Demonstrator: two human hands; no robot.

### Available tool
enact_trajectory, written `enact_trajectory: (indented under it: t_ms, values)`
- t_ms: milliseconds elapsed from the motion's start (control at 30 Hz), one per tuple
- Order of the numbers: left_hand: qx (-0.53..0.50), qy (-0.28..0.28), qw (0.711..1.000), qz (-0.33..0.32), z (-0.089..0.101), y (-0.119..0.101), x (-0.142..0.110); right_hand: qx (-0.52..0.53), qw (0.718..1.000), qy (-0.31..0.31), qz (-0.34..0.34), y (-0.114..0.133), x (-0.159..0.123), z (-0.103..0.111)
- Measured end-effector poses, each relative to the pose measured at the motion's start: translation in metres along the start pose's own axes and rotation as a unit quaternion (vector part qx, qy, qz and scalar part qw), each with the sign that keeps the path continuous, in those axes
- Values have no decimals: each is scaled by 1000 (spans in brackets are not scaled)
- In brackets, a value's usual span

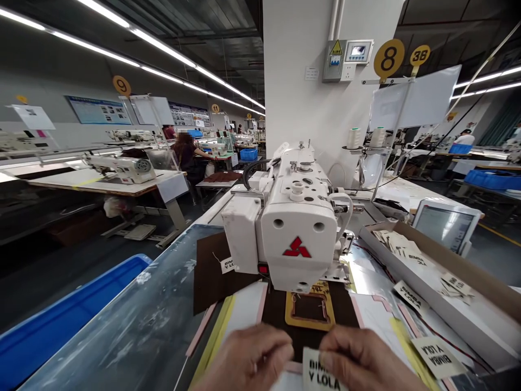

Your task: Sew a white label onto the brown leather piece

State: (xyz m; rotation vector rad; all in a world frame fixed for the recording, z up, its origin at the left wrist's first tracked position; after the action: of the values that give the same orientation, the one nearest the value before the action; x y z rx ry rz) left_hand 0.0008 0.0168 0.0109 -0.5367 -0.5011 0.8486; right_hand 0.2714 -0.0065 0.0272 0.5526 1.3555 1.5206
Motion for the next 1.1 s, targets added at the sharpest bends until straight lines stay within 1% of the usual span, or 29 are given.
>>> enact_trajectory:
  t_ms: [33,67,133,233,267,333,433,500,567,633,733,833,900,1000,1100]
  values:
    - [90,-31,995,-26,12,3,7,19,1000,-11,6,1,6,6]
    - [177,-20,982,-59,23,7,16,34,999,-22,13,2,12,13]
    - [220,7,973,-74,39,19,32,50,998,-39,21,1,24,24]
    - [237,69,965,-93,52,39,44,43,997,-51,28,-2,37,33]
    - [244,83,962,-94,54,45,42,36,998,-51,28,-4,39,34]
    - [270,89,955,-87,59,58,34,23,998,-49,30,-7,41,34]
    - [329,64,938,-86,67,76,14,18,998,-50,24,-12,40,35]
    - [342,27,935,-95,71,82,6,13,998,-54,18,-13,41,38]
    - [339,-11,936,-91,74,84,6,3,998,-55,8,-11,42,40]
    - [335,-22,939,-73,75,81,12,-5,998,-55,-11,-8,46,41]
    - [323,10,945,-58,75,71,28,-17,998,-46,-30,-4,54,41]
    - [308,43,948,-73,76,61,39,-35,999,-38,-18,-3,62,41]
    - [303,53,948,-85,79,60,43,-48,998,-37,-9,-4,65,41]
    - [310,30,947,-81,89,67,41,-64,997,-40,-1,-8,66,40]
    - [330,-12,942,-57,104,87,34,-77,996,-48,8,-7,66,38]
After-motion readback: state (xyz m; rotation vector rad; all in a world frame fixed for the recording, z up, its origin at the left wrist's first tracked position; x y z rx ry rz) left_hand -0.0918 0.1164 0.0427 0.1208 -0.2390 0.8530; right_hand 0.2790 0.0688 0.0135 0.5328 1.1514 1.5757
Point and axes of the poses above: each hand's wrist, its own x-axis towards the middle knuckle, its own z-axis out of the back of the hand, y = z × x, the point moved 1 cm from there along x, towards the middle knuckle, and after that the axes turned 5 degrees about x, right-handed, at the moved point
